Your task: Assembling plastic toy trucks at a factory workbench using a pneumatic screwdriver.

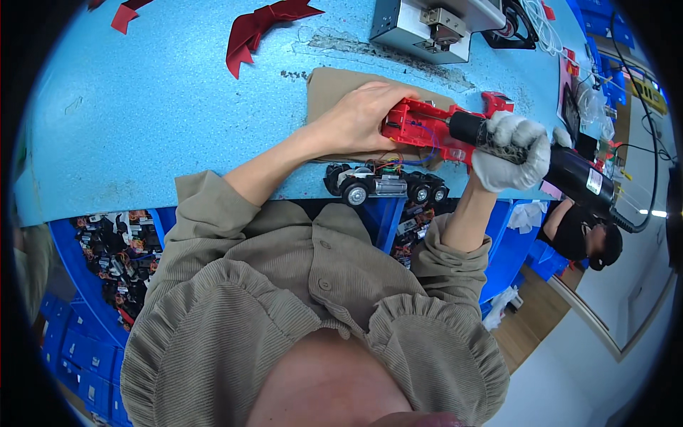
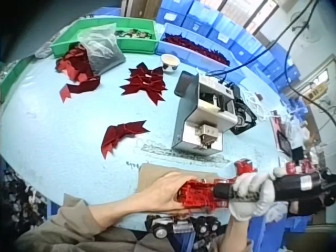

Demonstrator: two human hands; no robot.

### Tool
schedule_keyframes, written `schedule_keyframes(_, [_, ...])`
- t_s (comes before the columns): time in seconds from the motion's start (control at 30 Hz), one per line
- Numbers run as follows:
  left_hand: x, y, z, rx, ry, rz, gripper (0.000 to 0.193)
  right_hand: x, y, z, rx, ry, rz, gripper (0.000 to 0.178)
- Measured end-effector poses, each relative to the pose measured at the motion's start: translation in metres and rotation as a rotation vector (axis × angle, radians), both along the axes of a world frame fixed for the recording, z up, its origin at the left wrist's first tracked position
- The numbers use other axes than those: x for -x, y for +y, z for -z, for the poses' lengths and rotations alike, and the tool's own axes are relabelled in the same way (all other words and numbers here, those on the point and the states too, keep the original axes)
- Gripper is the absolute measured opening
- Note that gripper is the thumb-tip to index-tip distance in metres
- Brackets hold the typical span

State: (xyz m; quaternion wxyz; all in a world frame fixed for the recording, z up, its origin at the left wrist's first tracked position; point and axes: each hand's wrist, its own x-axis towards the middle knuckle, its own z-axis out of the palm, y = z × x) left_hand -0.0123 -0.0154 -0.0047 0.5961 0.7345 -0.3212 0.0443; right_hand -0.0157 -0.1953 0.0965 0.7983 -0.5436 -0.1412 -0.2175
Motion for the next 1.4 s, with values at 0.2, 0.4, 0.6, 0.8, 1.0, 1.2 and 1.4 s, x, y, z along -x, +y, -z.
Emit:
schedule_keyframes(0.2, [0.001, -0.001, 0.003, 0.008, -0.004, -0.021, 0.06, -0.003, 0.005, 0.003, -0.016, -0.014, -0.103, 0.034])
schedule_keyframes(0.4, [-0.001, 0.001, 0.005, -0.018, 0.018, -0.024, 0.062, -0.008, 0.042, -0.003, 0.227, -0.064, -0.042, 0.032])
schedule_keyframes(0.6, [0.001, 0.0, -0.002, -0.03, 0.031, 0.002, 0.064, 0.0, 0.041, 0.002, 0.306, -0.149, 0.018, 0.034])
schedule_keyframes(0.8, [0.002, 0.001, -0.007, -0.054, 0.035, 0.042, 0.065, 0.021, 0.031, -0.02, 0.331, -0.292, 0.248, 0.037])
schedule_keyframes(1.0, [0.004, -0.002, -0.012, -0.09, 0.075, 0.004, 0.063, 0.051, -0.047, -0.077, 0.651, 0.124, 0.709, 0.027])
schedule_keyframes(1.2, [0.001, 0.0, -0.028, -0.062, 0.174, 0.123, 0.062, 0.049, -0.083, 0.062, 1.025, 0.603, 0.499, 0.033])
schedule_keyframes(1.4, [0.011, 0.011, -0.022, -0.036, 0.162, 0.082, 0.06, 0.054, -0.072, 0.07, 0.888, 0.602, 0.258, 0.041])
